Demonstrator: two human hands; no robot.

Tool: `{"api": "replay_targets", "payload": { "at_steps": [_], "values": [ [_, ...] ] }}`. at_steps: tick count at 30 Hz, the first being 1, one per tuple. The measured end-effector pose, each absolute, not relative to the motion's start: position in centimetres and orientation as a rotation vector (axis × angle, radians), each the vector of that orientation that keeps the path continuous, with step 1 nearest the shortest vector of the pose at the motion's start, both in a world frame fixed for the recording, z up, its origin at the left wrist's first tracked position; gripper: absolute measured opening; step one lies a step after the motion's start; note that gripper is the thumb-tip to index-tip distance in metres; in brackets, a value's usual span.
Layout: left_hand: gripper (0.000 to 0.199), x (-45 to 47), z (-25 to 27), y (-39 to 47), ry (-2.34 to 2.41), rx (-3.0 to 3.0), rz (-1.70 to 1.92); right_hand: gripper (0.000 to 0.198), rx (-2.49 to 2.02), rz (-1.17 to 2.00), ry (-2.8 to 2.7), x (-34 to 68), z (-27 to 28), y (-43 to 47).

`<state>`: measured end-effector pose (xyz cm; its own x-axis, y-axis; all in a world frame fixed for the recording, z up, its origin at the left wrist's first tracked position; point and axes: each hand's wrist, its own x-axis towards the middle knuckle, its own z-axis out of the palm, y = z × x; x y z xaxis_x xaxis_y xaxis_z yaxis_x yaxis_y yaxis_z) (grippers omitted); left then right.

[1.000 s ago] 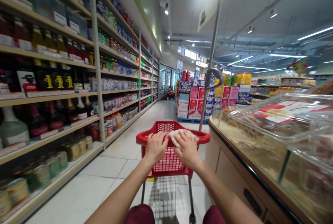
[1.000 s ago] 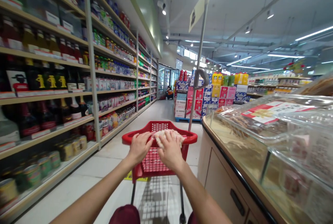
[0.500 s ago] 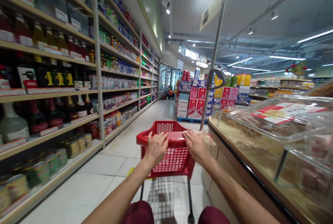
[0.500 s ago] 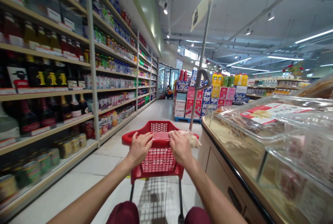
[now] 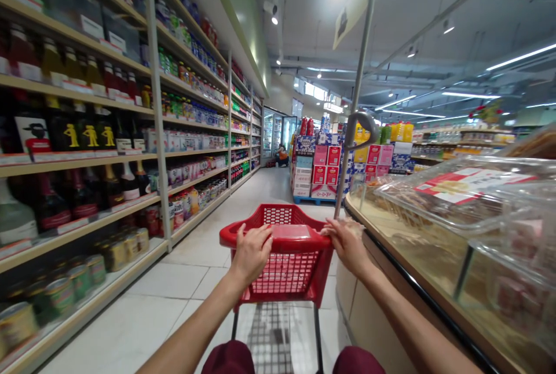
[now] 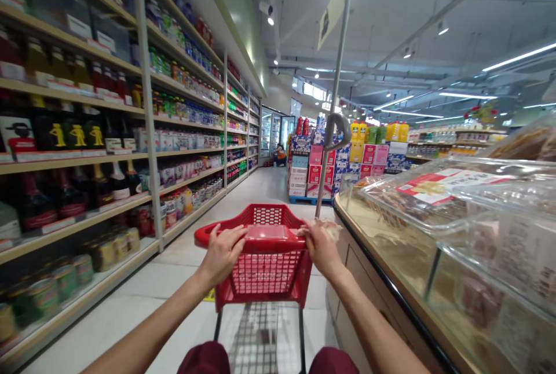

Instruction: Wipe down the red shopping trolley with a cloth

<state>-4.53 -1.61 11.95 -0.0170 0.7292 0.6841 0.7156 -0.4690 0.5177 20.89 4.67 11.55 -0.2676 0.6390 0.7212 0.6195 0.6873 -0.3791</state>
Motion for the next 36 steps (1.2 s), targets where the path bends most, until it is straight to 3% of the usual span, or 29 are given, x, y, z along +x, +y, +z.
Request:
{"api": "replay_targets", "payload": {
  "at_steps": [5, 10, 17, 22, 25, 30, 36],
  "values": [
    [0.025, -4.8, 12.1, -2.0, 1.66, 2.247, 1.479, 0.027, -0.934, 0.034, -2.075, 16.9, 13.9, 3.3],
    [0.026, -4.6, 12.2, -2.1, 1.721, 2.337, 1.397, 0.028, -1.144, 0.078, -2.245, 20.5, 14.9, 2.9],
    [0.026, -4.5, 11.8, -2.6, 1.726, 2.409, 1.409, 0.029, -0.922, 0.223, -1.701, 18.4, 11.9, 1.3],
    [0.028, -4.6, 11.8, -2.7, 1.769, 2.499, 1.318, 0.034, -0.856, -0.329, -1.994, 10.8, 10.6, -0.8],
    [0.028, -4.5, 11.9, -2.6, 1.775, 2.517, 1.277, 0.032, -0.94, -0.554, -1.993, 12.9, 10.2, 0.2],
    [0.028, -3.9, 11.9, -2.4, 1.802, 2.502, 1.272, 0.032, -1.192, -0.545, -1.869, 19.6, 10.5, 2.4],
    [0.03, -3.7, 11.9, -2.5, 1.846, 2.549, 1.222, 0.034, -0.957, -0.584, -1.959, 12.7, 10.2, 0.9]
  ]
}}
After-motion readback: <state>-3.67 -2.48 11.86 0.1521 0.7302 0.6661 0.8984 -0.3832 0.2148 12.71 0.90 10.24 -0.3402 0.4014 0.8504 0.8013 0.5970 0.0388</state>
